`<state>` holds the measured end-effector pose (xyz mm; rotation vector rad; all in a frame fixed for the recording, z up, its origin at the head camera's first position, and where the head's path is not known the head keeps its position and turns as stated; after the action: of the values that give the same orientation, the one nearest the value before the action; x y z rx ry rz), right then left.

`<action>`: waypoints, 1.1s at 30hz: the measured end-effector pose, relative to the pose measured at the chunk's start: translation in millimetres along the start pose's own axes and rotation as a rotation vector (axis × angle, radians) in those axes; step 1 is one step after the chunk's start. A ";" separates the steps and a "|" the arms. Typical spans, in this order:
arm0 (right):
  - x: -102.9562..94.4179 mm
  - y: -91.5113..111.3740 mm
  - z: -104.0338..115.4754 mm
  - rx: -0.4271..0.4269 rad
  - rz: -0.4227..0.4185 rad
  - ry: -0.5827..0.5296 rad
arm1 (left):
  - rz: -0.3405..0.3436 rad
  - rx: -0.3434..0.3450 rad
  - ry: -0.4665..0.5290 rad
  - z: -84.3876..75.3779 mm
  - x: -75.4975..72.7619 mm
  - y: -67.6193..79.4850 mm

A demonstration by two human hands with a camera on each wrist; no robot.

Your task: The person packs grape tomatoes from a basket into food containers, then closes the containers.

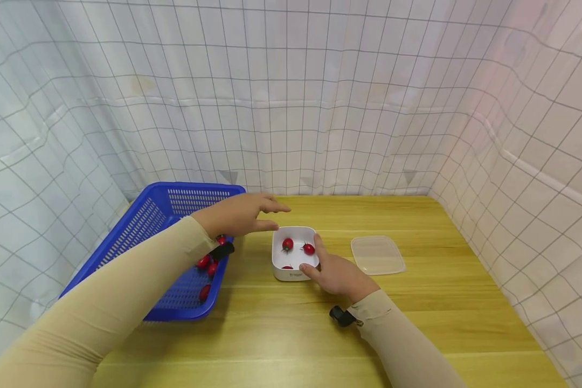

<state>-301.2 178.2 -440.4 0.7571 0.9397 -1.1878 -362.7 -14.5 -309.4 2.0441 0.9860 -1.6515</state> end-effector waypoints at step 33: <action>1.5 -2.0 -2.6 -0.008 0.017 -0.002 | 0.064 -0.483 -0.016 204.0 32.8 74.7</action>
<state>-303.6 179.4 -442.9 0.7563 0.9341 -1.1697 -454.7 -188.0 -408.1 1.7150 1.1656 -1.2418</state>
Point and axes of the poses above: each hand's wrist, its own y-axis away from the middle knuckle, its own x-axis out of the palm, z = x × y, the point moved 7 cm from there along -y, towards the middle knuckle, and after that the axes turned 13 degrees about -z, right-handed, at the moved point
